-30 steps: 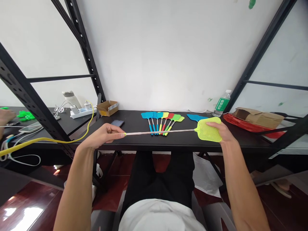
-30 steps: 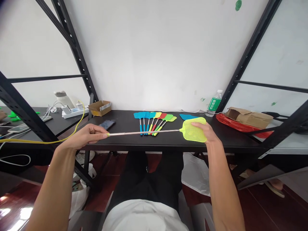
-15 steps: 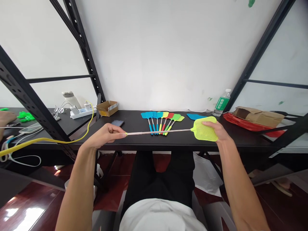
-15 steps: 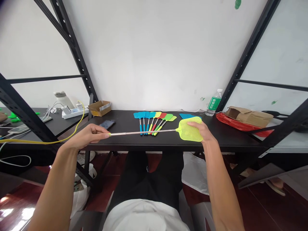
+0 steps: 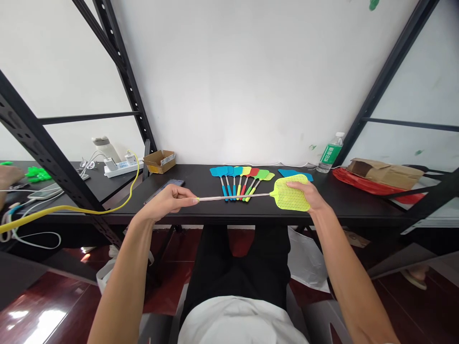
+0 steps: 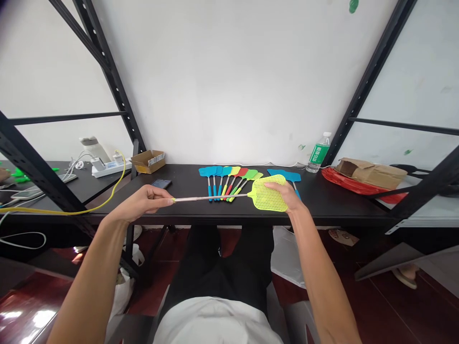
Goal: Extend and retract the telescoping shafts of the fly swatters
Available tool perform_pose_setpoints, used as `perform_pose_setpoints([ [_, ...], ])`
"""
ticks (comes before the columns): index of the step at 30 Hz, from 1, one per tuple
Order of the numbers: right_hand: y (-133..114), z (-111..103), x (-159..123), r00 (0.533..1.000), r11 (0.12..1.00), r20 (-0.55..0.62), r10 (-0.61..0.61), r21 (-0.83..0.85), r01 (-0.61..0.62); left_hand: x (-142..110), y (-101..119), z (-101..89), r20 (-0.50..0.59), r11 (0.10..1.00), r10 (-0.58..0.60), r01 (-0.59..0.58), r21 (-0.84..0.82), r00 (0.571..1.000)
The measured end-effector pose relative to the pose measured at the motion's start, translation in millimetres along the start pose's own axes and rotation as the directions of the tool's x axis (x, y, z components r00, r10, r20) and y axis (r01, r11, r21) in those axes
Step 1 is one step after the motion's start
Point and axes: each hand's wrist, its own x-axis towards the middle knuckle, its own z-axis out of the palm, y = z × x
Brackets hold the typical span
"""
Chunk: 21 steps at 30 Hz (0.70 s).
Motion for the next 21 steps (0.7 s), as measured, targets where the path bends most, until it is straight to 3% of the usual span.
perform_pose_setpoints([
  [8, 11, 33, 1, 0.995, 0.998, 0.086, 0.043, 0.035, -0.046, 14, 12, 32.8, 0.079, 0.999, 0.033, -0.033, 0.000, 0.996],
  [21, 11, 37, -1, 0.998, 0.999, 0.059, 0.026, 0.039, -0.028, 15, 11, 35.1, 0.046, 1.000, 0.016, -0.015, -0.019, 0.999],
])
